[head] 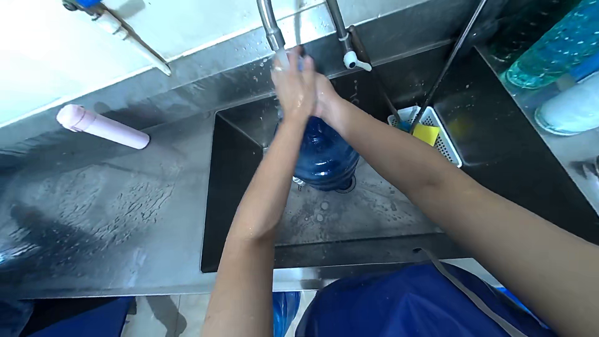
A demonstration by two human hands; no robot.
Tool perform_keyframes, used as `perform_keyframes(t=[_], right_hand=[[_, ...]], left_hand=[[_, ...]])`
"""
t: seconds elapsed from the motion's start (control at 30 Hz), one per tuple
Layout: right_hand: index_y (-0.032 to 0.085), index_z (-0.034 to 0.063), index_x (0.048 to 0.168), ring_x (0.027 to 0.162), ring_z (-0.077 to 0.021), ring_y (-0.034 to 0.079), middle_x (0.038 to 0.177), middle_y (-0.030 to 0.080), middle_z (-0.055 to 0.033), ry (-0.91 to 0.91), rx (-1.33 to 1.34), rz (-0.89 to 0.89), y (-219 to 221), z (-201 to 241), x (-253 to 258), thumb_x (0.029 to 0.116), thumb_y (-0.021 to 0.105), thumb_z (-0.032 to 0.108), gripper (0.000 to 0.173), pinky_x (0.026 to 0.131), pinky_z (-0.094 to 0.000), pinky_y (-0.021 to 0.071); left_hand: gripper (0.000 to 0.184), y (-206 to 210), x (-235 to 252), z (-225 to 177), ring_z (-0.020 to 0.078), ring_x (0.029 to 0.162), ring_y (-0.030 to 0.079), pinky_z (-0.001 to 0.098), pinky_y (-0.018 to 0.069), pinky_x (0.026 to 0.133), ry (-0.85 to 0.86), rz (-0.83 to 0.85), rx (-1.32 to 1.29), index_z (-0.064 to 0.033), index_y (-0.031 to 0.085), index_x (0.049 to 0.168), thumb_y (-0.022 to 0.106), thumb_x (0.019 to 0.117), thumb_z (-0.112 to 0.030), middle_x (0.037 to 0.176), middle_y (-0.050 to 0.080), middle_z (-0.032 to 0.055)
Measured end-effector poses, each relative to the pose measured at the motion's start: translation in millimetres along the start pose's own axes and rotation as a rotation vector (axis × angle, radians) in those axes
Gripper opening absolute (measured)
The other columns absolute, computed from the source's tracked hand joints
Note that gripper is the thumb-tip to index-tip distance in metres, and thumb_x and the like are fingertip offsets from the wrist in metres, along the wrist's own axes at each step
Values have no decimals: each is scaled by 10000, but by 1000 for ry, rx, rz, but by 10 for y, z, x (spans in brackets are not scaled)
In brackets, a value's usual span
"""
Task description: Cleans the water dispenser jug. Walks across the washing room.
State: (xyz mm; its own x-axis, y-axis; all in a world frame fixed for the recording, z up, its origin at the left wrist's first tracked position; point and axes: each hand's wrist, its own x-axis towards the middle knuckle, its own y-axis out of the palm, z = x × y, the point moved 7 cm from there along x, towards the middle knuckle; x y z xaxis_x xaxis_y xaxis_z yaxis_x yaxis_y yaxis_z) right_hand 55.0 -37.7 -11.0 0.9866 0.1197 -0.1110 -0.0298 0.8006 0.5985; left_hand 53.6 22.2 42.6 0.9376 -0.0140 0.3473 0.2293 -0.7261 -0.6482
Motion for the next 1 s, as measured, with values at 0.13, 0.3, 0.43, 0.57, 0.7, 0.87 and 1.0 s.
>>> perform_keyframes(t=[0.13, 0.3, 0.43, 0.57, 0.7, 0.87, 1.0], right_hand=[[571, 25, 1209, 558, -34, 427, 731, 472, 24, -100, -485, 146, 117, 92, -108, 1138, 312, 289, 376, 522, -196, 384], [585, -50, 1165, 573, -48, 507, 733, 543, -7, -219, -615, 277, 97, 150, -113, 1100, 398, 114, 257, 558, -202, 457], [596, -18, 1083, 548, -34, 451, 707, 490, 13, -214, -596, 148, 27, 147, -48, 1060, 355, 88, 265, 535, -200, 415], [600, -61, 1185, 672, -107, 546, 874, 602, -97, -251, -709, 157, 56, 131, -57, 1061, 365, 35, 283, 651, -287, 490], [601, -32, 1122, 639, -102, 531, 799, 561, -57, -224, -816, 186, 101, 104, -55, 1059, 436, 79, 209, 620, -268, 469], [580, -66, 1139, 926, -257, 625, 1028, 629, -203, -333, -982, 151, 122, 175, -163, 1068, 439, 53, 198, 841, -408, 505], [649, -88, 1080, 1130, -299, 583, 1300, 526, -272, -521, -884, 58, 67, 278, -238, 986, 619, 57, 176, 937, -363, 507]], left_hand=[[440, -142, 88, 281, 267, 1147, 616, 422, 495, 1000, -168, -26, -231, 64, 464, 1399, 292, 1117, -227, 1262, 606, 239], [381, -181, 6, 334, 145, 877, 587, 346, 506, 823, -187, 17, -355, 26, 502, 1178, 261, 1111, -260, 978, 565, 107], [361, -110, -105, 252, 145, 892, 603, 340, 512, 831, -74, 45, -299, 38, 523, 1193, 322, 1093, -244, 985, 594, 114], [423, -259, -146, 178, 354, 1197, 556, 498, 426, 1014, -118, 172, -19, -11, 602, 1359, 452, 1084, -295, 1282, 583, 259], [443, -328, -171, 318, 371, 1285, 545, 506, 391, 1100, -205, 177, 10, 12, 590, 1397, 415, 1104, -272, 1327, 607, 273], [415, -349, -224, 293, 330, 1230, 606, 469, 446, 1064, -170, 197, -46, 38, 533, 1440, 437, 1072, -129, 1325, 623, 265], [422, -360, -248, 369, 156, 926, 617, 301, 526, 801, -248, 151, -392, 56, 476, 1404, 461, 983, 78, 1190, 610, 187]])
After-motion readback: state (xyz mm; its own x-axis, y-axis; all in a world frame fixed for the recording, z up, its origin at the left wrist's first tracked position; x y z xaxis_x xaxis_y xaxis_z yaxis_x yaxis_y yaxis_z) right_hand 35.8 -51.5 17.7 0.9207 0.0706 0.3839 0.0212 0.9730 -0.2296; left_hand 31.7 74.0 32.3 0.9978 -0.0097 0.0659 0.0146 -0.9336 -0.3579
